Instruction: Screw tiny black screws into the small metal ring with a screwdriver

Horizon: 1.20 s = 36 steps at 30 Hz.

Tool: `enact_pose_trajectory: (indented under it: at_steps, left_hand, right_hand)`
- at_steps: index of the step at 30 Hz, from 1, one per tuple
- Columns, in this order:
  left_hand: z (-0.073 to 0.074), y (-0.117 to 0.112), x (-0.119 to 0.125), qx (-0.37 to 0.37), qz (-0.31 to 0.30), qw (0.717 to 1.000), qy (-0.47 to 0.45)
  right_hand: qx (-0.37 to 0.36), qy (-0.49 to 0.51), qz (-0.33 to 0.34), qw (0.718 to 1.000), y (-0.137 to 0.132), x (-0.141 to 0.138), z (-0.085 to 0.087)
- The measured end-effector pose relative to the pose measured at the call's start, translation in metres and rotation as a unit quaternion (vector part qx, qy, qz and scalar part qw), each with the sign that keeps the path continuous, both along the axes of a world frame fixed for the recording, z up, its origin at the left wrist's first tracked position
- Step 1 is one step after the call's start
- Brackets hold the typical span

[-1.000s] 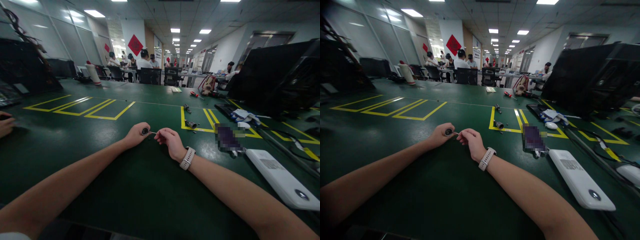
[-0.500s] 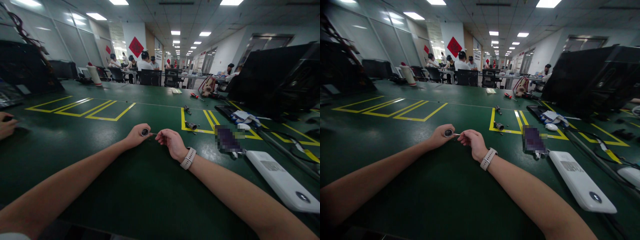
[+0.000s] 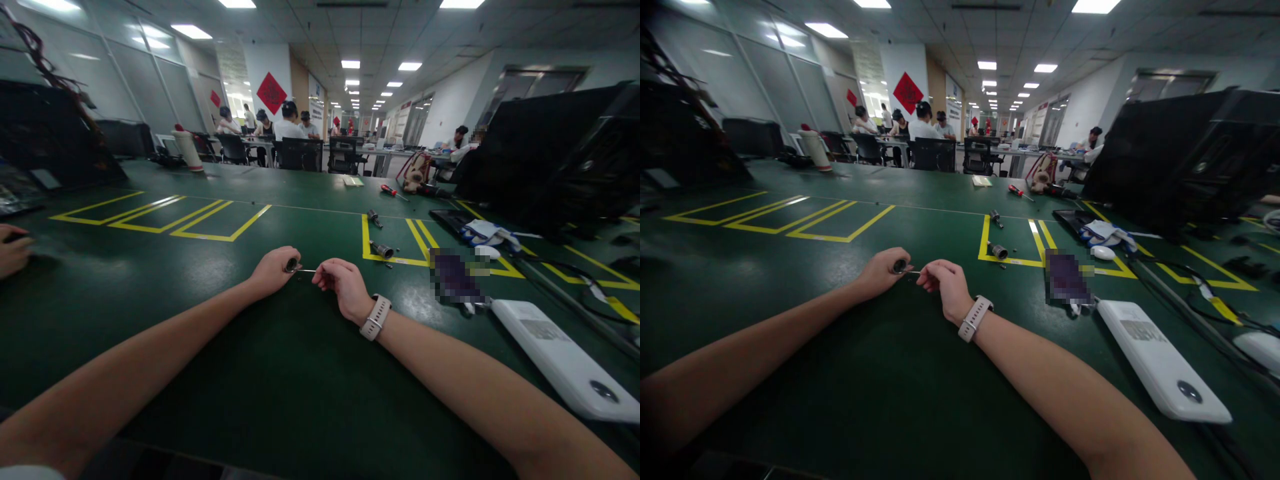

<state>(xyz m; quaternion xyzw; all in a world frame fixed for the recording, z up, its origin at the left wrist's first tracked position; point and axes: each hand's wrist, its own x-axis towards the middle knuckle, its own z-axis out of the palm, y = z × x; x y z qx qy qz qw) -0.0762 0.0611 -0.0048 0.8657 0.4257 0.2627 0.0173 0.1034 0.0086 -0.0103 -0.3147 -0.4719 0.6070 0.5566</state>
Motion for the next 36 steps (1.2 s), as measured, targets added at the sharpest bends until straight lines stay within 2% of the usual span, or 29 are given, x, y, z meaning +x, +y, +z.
enact_pose_trajectory:
  at_steps: [10, 23, 36]
  left_hand:
    - [0.000, 0.000, 0.000, -0.006, 0.021, 1.000, 0.019]
    - [-0.001, 0.001, -0.001, -0.002, 0.020, 1.000, 0.016]
    - [0.000, 0.000, 0.000, -0.009, 0.019, 1.000, 0.006]
  right_hand:
    - [0.013, -0.033, -0.076, 0.996, -0.004, 0.000, 0.005]
    - [0.032, -0.085, -0.100, 0.991, -0.004, 0.002, 0.004]
    - [0.050, -0.170, -0.116, 0.977, 0.003, 0.001, -0.008]
